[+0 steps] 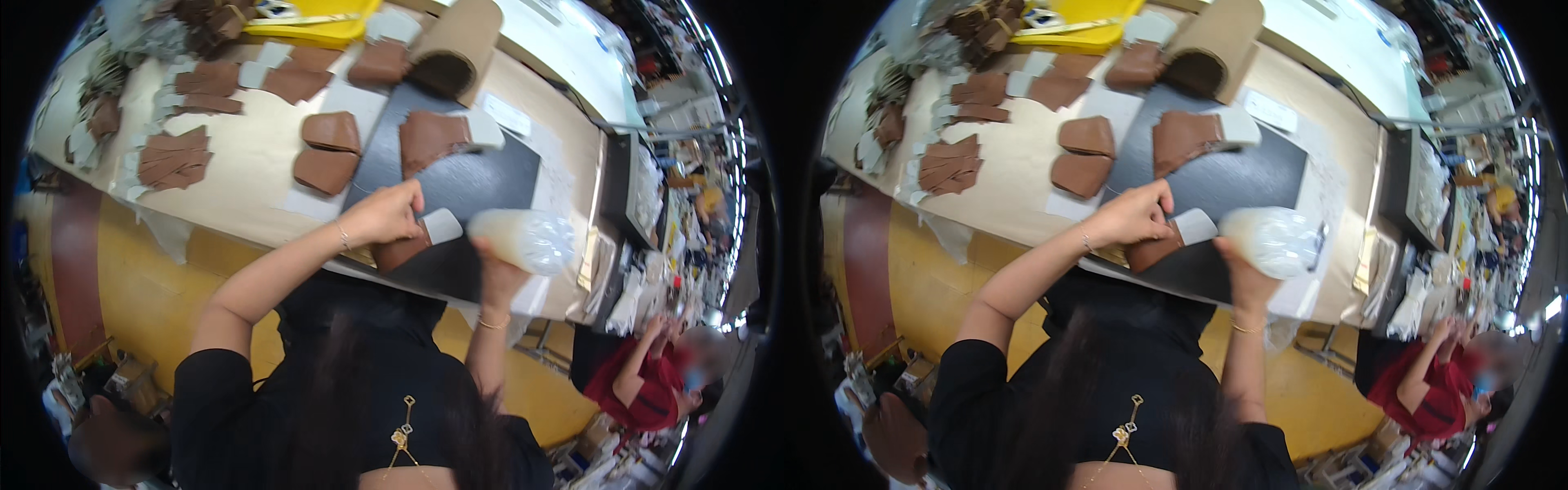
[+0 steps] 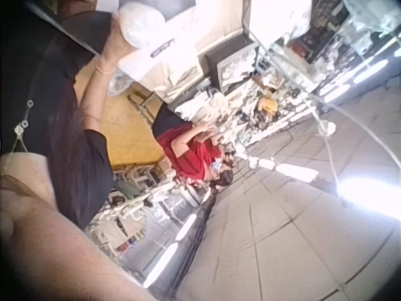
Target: The person picks up brown leather pieces and white backing sheets from a workbench, aligns them, and applies a liquid from a squeeze bottle along the edges. The person then presses the pieces together and places them on the table. The process is repeated for multiple units.
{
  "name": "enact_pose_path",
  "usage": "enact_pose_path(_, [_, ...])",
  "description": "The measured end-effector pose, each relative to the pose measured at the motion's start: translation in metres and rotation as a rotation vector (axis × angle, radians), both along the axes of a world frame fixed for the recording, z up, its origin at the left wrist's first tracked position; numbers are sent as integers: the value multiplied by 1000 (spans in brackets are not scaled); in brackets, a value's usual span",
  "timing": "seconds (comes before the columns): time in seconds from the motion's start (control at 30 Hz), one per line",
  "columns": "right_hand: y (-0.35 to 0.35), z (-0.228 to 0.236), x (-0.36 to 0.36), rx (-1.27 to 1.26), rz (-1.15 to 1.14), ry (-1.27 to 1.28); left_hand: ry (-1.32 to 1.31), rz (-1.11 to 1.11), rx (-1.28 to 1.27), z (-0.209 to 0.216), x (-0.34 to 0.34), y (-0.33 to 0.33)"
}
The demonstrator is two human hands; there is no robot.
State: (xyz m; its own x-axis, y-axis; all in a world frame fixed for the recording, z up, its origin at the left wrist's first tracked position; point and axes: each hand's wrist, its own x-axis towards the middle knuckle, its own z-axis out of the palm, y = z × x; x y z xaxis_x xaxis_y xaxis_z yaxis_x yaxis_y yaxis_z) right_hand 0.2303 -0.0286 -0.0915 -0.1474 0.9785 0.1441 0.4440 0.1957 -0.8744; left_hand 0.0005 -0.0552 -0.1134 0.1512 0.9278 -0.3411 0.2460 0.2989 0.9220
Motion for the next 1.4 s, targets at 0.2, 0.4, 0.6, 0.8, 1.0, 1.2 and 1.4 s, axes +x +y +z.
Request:
enact_pose_path(0.2, [29, -5, 17, 269, -150, 203, -298, 359, 187, 18, -39, -21])
enact_pose_path(0.4, [33, -2, -3, 166, -94, 367, -307, 860, 431, 16, -106, -10])
enact_pose_path(0.6, [31, 8, 0, 119, -73, 411, -206, 1203, 531, -12, -158, 52])
enact_pose_path(0.8, [26, 20, 10, 177, -97, 358, -811, 1142, 319, -8, -177, 69])
enact_pose_path(1.0, [27, 25, 14, 93, -124, 476, -53, 1097, 224, 22, -132, 43])
enact_pose_path(1.2, [24, 33, -2, 90, -29, 622, 384, 329, 584, 18, -38, 89])
enact_pose_path(1.4, [15, 35, 14, 133, 15, 493, 806, 195, 827, 5, -9, 116])
